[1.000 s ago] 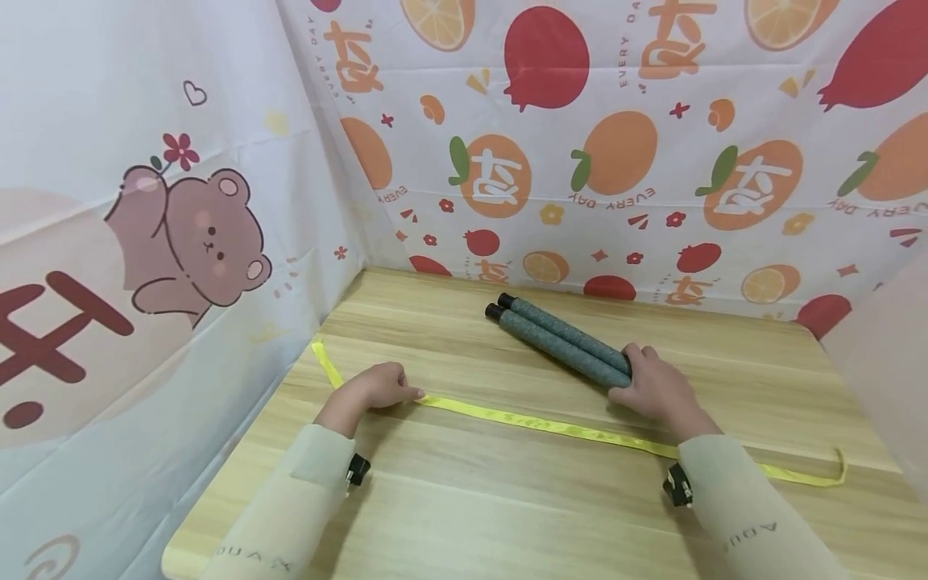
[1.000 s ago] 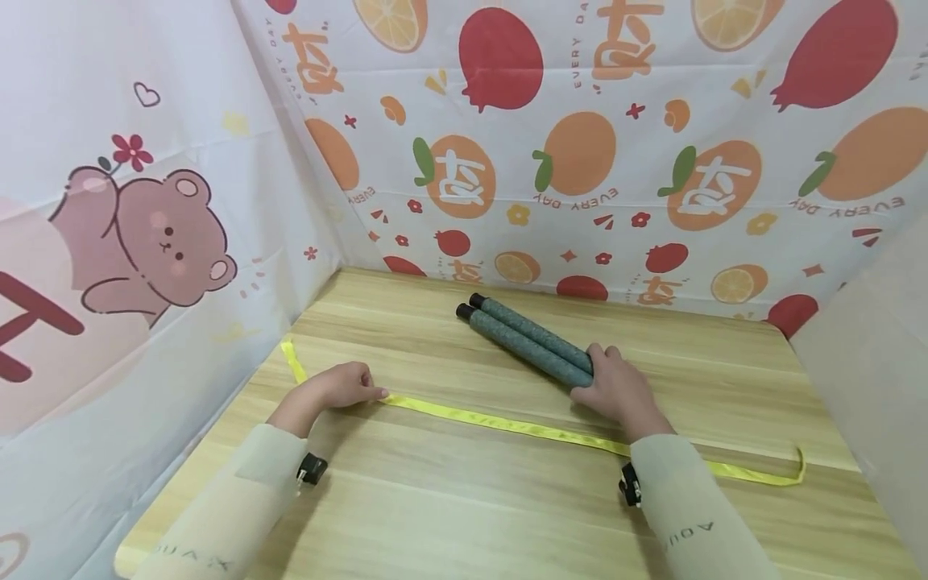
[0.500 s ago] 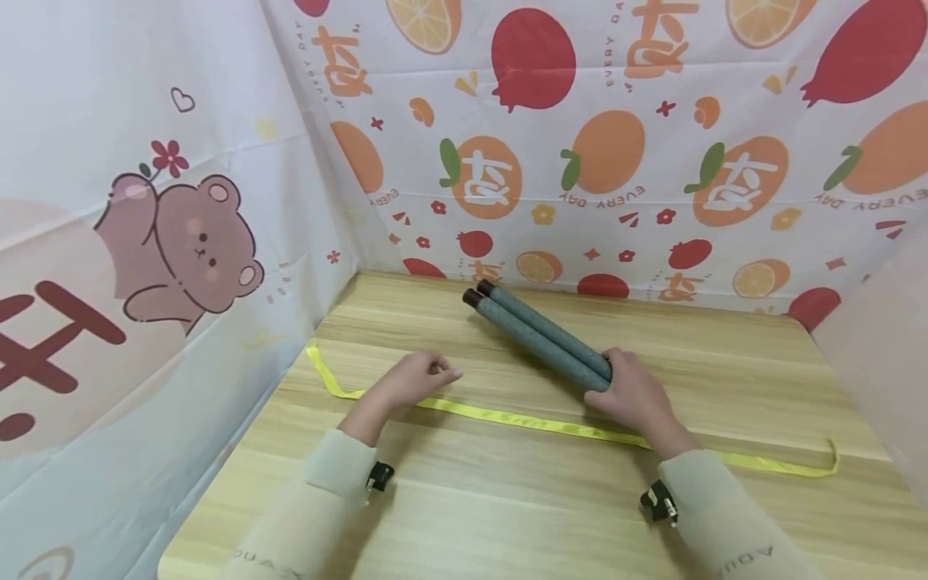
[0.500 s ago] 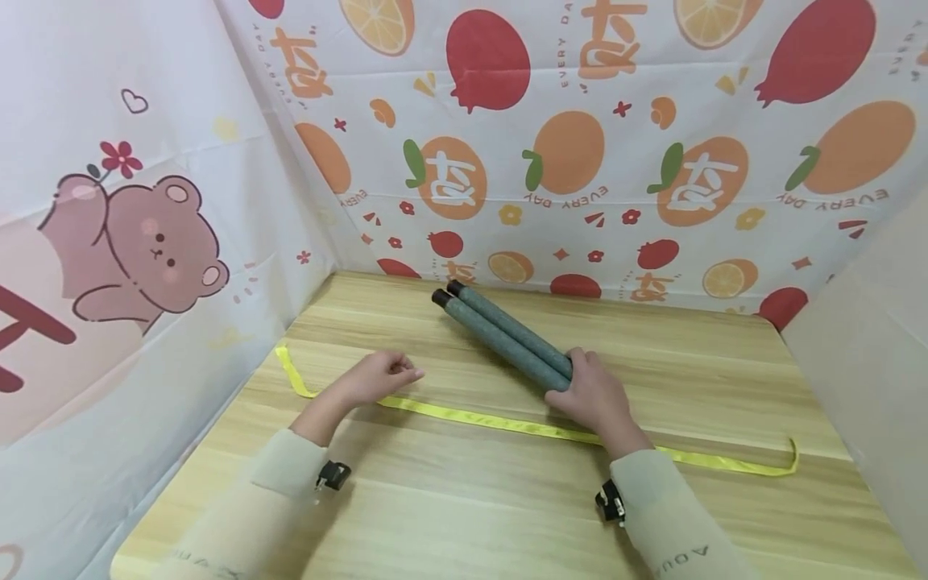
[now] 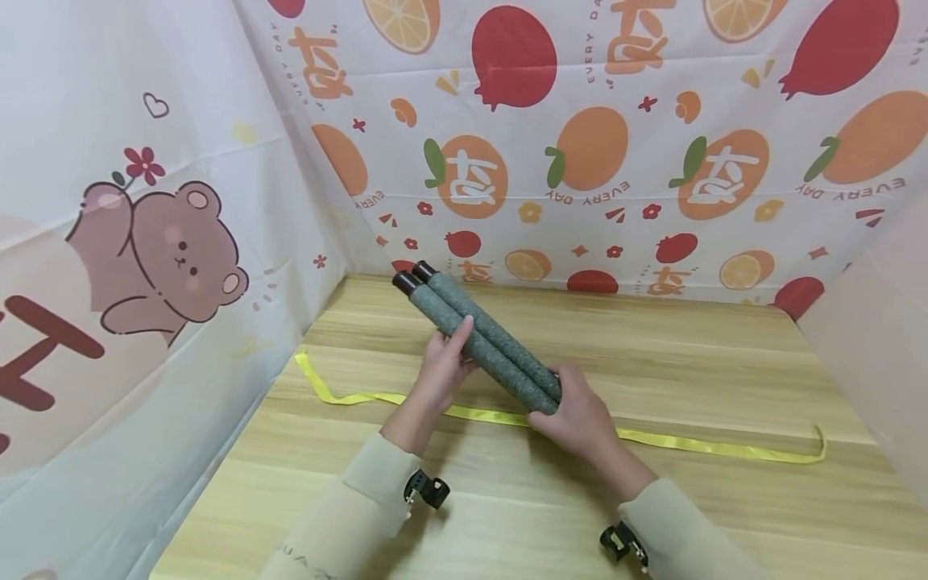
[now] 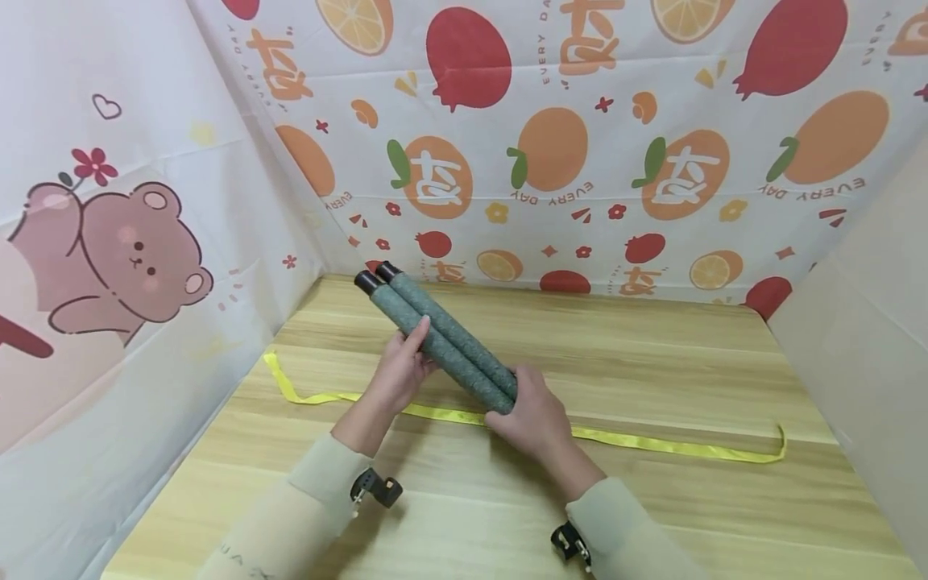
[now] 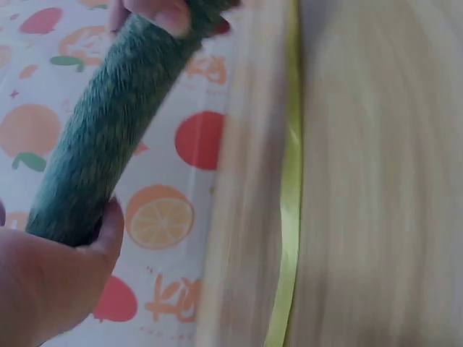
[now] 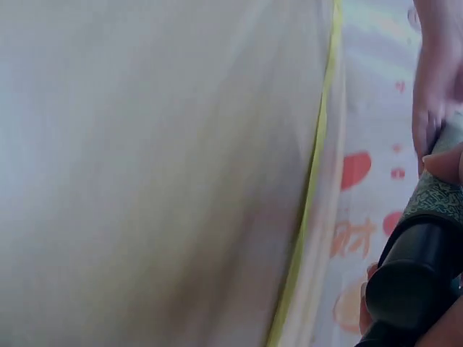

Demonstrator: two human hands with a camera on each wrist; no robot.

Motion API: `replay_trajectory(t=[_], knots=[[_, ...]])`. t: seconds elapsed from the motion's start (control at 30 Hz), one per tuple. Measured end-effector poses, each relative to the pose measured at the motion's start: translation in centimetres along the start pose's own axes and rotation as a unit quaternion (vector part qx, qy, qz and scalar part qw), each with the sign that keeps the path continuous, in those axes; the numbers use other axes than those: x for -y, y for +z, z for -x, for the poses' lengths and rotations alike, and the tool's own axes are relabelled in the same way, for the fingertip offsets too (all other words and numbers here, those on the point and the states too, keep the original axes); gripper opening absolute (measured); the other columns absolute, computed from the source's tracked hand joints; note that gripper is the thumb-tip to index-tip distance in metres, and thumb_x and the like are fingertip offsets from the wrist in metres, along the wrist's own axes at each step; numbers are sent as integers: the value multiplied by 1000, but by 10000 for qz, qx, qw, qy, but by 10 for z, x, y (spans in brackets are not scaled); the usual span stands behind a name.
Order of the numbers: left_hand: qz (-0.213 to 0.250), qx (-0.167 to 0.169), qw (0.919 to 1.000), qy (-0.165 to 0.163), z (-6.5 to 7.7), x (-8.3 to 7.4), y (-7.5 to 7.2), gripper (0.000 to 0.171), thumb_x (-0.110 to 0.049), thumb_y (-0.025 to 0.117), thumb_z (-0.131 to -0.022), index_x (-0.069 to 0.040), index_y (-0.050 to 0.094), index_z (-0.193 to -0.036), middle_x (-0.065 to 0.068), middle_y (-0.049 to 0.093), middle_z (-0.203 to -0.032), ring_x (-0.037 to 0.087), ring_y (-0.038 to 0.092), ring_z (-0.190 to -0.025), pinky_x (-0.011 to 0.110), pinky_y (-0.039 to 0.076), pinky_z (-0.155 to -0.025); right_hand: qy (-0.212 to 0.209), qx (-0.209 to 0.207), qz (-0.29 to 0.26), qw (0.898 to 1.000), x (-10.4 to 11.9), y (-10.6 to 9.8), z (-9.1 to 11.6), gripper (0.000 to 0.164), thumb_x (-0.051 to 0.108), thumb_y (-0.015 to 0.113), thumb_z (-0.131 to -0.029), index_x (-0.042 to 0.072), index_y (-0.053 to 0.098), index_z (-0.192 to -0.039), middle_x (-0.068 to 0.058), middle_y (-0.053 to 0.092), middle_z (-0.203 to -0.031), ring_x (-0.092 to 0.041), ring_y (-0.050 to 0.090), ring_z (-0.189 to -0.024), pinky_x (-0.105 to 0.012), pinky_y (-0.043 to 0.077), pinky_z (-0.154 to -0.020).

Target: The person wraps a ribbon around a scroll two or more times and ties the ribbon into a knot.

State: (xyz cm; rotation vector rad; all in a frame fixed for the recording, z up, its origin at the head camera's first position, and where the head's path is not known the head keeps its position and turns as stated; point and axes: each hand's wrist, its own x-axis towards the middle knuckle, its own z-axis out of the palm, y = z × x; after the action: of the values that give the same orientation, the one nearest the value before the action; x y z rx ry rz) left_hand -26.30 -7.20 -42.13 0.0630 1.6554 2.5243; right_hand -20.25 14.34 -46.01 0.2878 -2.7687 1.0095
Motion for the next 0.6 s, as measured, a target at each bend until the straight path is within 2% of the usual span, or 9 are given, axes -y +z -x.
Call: replay_trajectory(t=[0.03,0.13,0.23,0.27,0.43,0.6], knots=[[296,-190,9994,62,0,0,2,57,-42,61,-89,-15,35,-133,11,51,-125,23,53,-112,40,47,-95,-49,-50,-9,10000,4,3,4,72,37,75,-63,13,46,-125,-5,53,-114,-20,54,-91,-45,52,-76],[936,-573,9931,422,-2,1,5,54,-36,64,-88,-14,39,-130,13,52,-122,31,52,-115,35,49,-92,-171,-112,-23,9998,14,11,14,74,40,76,-64,13,46,-126,-5,54,-115,-19,54,-91,-44,52,-76],[1232,-754,9871,692,-2,2,7,48,-27,66,-87,-10,44,-125,15,59,-115,39,52,-114,36,54,-87,-244,-77,-134,9996,21,16,23,77,43,78,-66,12,45,-128,-7,53,-116,-19,55,-92,-44,53,-78],[1270,-744,9864,730,-3,3,7,46,-24,67,-87,-9,45,-125,16,61,-114,41,52,-114,38,54,-87,-246,-60,-171,9995,23,17,25,79,44,78,-66,11,44,-129,-7,53,-117,-19,55,-92,-44,53,-79],[1217,-718,9881,603,-3,3,7,43,-17,66,-87,-8,45,-123,7,67,-102,36,58,-107,39,55,-85,-175,115,-374,9991,27,20,28,85,47,79,-66,15,40,-134,-7,53,-122,-18,54,-97,-45,52,-82],[1016,-509,9928,391,-1,6,8,44,-17,66,-87,-7,44,-124,9,66,-103,38,57,-108,38,55,-83,-200,617,-866,9941,31,20,27,90,54,77,-67,25,33,-141,-1,53,-123,-13,53,-100,-44,50,-83]])
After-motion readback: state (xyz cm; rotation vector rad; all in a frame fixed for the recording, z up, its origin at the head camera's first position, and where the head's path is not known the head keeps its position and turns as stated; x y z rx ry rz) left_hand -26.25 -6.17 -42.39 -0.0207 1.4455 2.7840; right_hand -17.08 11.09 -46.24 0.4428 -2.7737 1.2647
